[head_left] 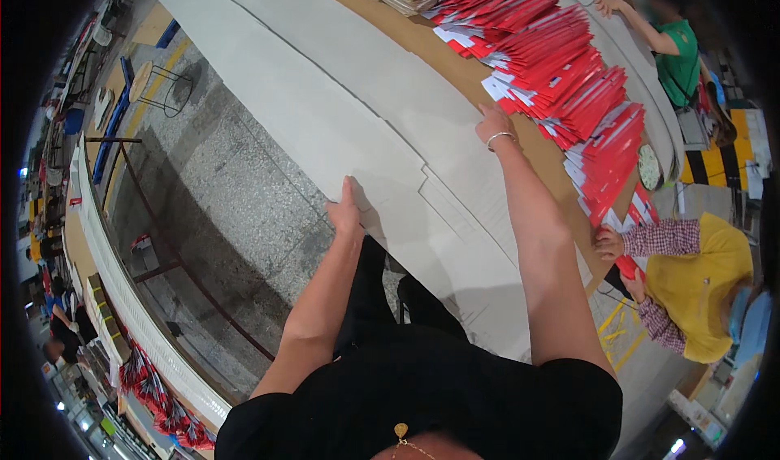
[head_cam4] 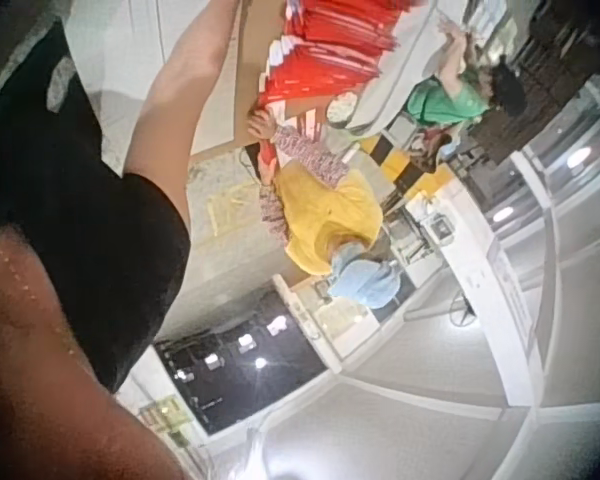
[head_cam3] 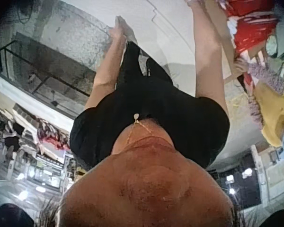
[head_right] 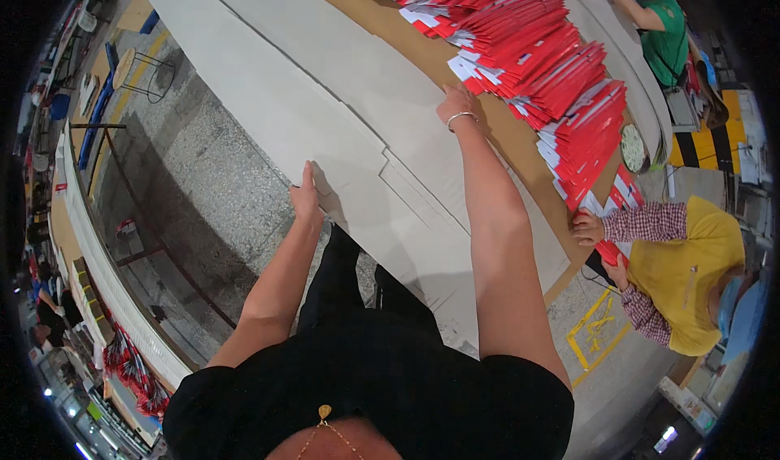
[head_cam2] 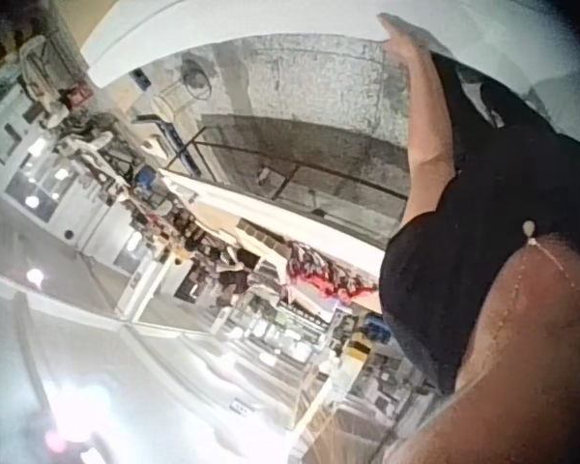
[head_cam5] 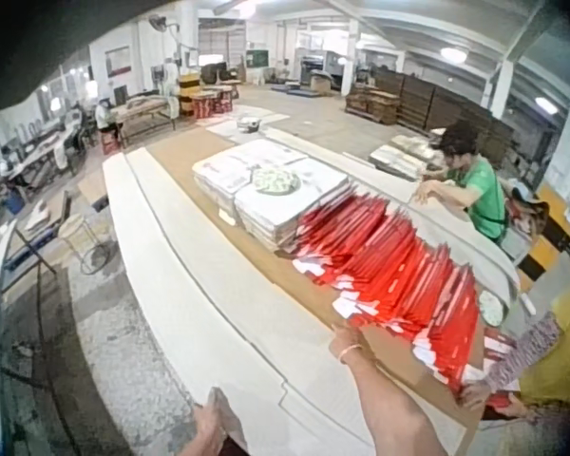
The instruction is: Organizing and aligning a large stack of cardboard panels on a work table in a factory environment.
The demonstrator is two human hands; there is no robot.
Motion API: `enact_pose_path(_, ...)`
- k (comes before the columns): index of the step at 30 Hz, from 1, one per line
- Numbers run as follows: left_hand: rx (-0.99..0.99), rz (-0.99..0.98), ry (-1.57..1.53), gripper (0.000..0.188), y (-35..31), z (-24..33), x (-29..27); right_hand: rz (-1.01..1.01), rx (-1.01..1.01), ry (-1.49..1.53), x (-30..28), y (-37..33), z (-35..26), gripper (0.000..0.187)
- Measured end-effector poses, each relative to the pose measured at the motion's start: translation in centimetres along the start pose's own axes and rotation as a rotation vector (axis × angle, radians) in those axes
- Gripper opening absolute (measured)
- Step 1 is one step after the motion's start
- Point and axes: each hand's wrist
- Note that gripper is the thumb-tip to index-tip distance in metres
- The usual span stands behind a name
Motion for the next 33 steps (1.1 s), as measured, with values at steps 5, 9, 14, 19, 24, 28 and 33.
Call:
enact_pose_path(5, -0.166, -0.003, -0.110, 0.065, 1.4, -0.1, -0.3, -0.024, 0.081, 0.069, -0.1, 0.2, -4.0, 0.047)
enact_pose_path(9, -0.277, -0.029, -0.104, 0.067, 0.9, 0.4, 0.2, 0.049, 0.032, -0.025, 1.0, 0.2, -3.1, 0.044)
enact_pose_path(14, -0.300, -0.131, -0.050, 0.068, 1.8, 0.7, -0.5, 0.058, 0.006, 0.062, 1.6, 1.3, -1.2, 0.045)
enact_pose_path(19, -0.414, -0.262, -0.255, 0.073, 3.0, 0.8, -2.0, 0.010, -0.062, 0.022, 1.0, 1.1, -2.7, 0.044)
enact_pose_path(24, -0.512, -0.210, -0.197, 0.069, -2.4, 0.1, -2.1, 0.178, 0.014, 0.157, 1.4, -0.5, 7.7, 0.042)
enact_pose_path(28, -0.641, -0.456, -0.206, 0.073, -8.9, -3.6, -3.3, 0.011, 0.137, -0.028, 0.6, -6.3, 9.5, 0.042)
enact_pose_path(33, -0.674, -0.529, -0.320, 0.077, -8.6, -2.4, -3.9, 0.143, 0.016, -0.021, 0.8, -7.7, 8.5, 0.044)
Point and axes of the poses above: each hand's wrist, its own y-axis towards the middle knuckle, its own x-axis out of the palm, z = x × y, and after that the axes turned 7 degrees about z, right-handed
